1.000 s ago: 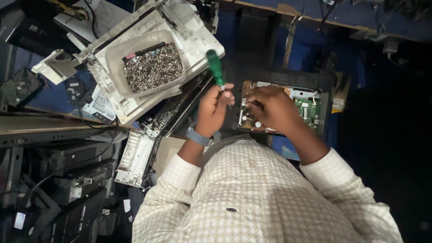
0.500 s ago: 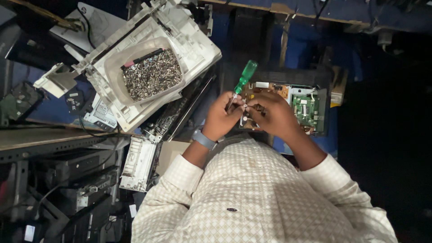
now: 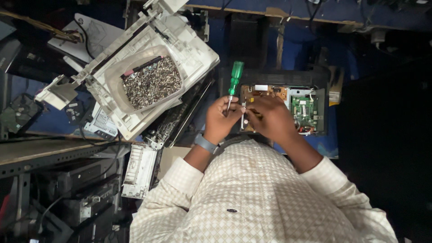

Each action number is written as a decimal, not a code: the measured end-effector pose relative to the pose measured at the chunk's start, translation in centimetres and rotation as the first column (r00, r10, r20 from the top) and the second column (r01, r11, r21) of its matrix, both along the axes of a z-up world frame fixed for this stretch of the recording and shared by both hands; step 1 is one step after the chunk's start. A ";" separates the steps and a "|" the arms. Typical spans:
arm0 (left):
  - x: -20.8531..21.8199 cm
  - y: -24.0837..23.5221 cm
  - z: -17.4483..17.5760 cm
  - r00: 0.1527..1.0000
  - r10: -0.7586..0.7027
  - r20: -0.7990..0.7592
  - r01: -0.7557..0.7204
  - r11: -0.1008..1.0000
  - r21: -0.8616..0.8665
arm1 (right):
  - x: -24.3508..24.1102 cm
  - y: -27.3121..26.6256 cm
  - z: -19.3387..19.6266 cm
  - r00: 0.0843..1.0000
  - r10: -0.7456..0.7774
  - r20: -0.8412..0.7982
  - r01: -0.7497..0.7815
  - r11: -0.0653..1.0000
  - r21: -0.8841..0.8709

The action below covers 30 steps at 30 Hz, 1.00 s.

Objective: The person uses a screwdriver to remove screws from a circuit board inside an open electronic device. They repeatedly select screws from a container, tighten or loosen them on the board, and place the screws back into the container.

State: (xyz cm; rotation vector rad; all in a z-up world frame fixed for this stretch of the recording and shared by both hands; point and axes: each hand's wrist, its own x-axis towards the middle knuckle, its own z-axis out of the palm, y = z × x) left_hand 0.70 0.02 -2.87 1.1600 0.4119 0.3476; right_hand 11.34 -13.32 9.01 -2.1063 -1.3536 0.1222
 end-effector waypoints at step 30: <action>1.0 0.2 3.6 0.986 -0.105 -0.129 0.130 0.970 0.203 | 0.4 -3.4 0.0 0.994 -0.105 0.002 0.104 0.987 0.122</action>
